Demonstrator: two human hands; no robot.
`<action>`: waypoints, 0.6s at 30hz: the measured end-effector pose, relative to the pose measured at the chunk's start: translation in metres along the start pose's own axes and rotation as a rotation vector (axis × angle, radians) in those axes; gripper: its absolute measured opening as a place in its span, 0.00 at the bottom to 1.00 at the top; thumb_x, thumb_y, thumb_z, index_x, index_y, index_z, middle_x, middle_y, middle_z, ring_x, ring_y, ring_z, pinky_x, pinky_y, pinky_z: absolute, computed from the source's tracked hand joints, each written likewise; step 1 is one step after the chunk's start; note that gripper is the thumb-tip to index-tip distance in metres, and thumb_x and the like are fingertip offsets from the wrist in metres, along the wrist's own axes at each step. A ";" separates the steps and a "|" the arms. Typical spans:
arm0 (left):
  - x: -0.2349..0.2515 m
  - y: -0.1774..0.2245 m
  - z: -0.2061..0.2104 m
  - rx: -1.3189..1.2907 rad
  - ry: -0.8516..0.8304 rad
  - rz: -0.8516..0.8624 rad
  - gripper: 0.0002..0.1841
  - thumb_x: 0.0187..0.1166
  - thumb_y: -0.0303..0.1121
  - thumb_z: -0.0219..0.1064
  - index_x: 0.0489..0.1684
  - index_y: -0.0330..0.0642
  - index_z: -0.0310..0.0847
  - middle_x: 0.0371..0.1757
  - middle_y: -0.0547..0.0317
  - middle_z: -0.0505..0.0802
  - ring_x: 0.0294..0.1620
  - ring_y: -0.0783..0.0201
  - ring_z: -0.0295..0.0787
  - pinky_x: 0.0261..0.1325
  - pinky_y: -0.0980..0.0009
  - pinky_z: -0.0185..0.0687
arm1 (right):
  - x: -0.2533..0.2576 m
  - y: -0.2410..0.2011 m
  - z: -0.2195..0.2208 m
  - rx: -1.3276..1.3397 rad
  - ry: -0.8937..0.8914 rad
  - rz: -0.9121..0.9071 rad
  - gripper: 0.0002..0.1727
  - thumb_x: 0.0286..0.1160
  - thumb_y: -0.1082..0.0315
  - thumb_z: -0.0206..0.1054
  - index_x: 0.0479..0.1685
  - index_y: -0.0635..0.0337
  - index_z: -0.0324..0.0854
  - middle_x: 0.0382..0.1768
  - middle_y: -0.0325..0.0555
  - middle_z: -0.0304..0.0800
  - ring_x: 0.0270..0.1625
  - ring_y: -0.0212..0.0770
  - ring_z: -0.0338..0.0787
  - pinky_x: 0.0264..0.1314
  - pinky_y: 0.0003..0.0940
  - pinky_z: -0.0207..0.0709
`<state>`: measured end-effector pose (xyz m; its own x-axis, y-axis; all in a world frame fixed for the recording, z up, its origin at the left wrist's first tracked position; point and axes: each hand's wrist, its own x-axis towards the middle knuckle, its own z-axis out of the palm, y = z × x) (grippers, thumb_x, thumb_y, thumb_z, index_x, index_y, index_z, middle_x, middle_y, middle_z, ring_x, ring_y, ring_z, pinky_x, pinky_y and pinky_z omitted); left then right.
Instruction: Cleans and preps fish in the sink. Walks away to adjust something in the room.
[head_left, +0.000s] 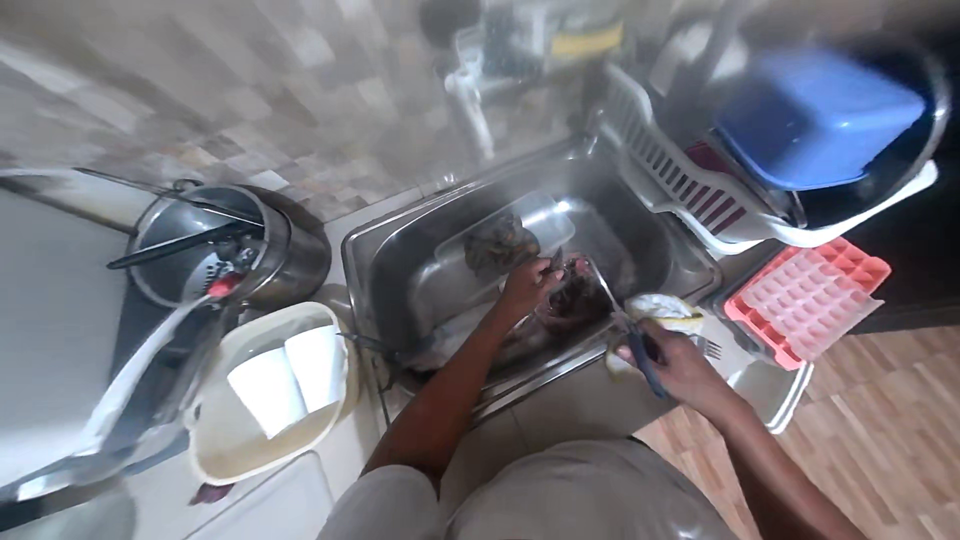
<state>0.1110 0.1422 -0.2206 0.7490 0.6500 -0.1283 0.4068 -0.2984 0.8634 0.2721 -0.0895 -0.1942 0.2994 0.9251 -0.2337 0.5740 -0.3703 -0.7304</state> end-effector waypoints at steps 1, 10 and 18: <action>-0.002 0.006 -0.005 0.063 -0.044 0.016 0.17 0.89 0.35 0.62 0.62 0.28 0.83 0.62 0.36 0.88 0.66 0.48 0.86 0.75 0.50 0.76 | 0.002 -0.004 -0.005 -0.150 0.051 -0.017 0.35 0.75 0.42 0.70 0.61 0.70 0.83 0.39 0.62 0.91 0.42 0.61 0.92 0.48 0.64 0.82; -0.016 0.039 -0.034 0.301 -0.162 0.181 0.18 0.87 0.32 0.65 0.70 0.35 0.83 0.62 0.41 0.91 0.62 0.49 0.88 0.71 0.51 0.79 | 0.025 -0.008 -0.033 -0.511 0.173 -0.167 0.38 0.74 0.40 0.70 0.55 0.76 0.82 0.44 0.71 0.90 0.48 0.73 0.92 0.48 0.70 0.80; -0.020 0.045 -0.047 0.369 -0.199 0.191 0.16 0.81 0.31 0.71 0.61 0.32 0.83 0.52 0.41 0.92 0.55 0.48 0.89 0.68 0.48 0.78 | 0.027 -0.007 -0.031 -0.519 0.122 -0.168 0.37 0.73 0.40 0.71 0.56 0.74 0.82 0.45 0.70 0.90 0.48 0.72 0.92 0.48 0.70 0.80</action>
<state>0.0902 0.1488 -0.1564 0.9000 0.4229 -0.1061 0.3835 -0.6522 0.6538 0.2998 -0.0642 -0.1752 0.2397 0.9699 -0.0431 0.9121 -0.2402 -0.3322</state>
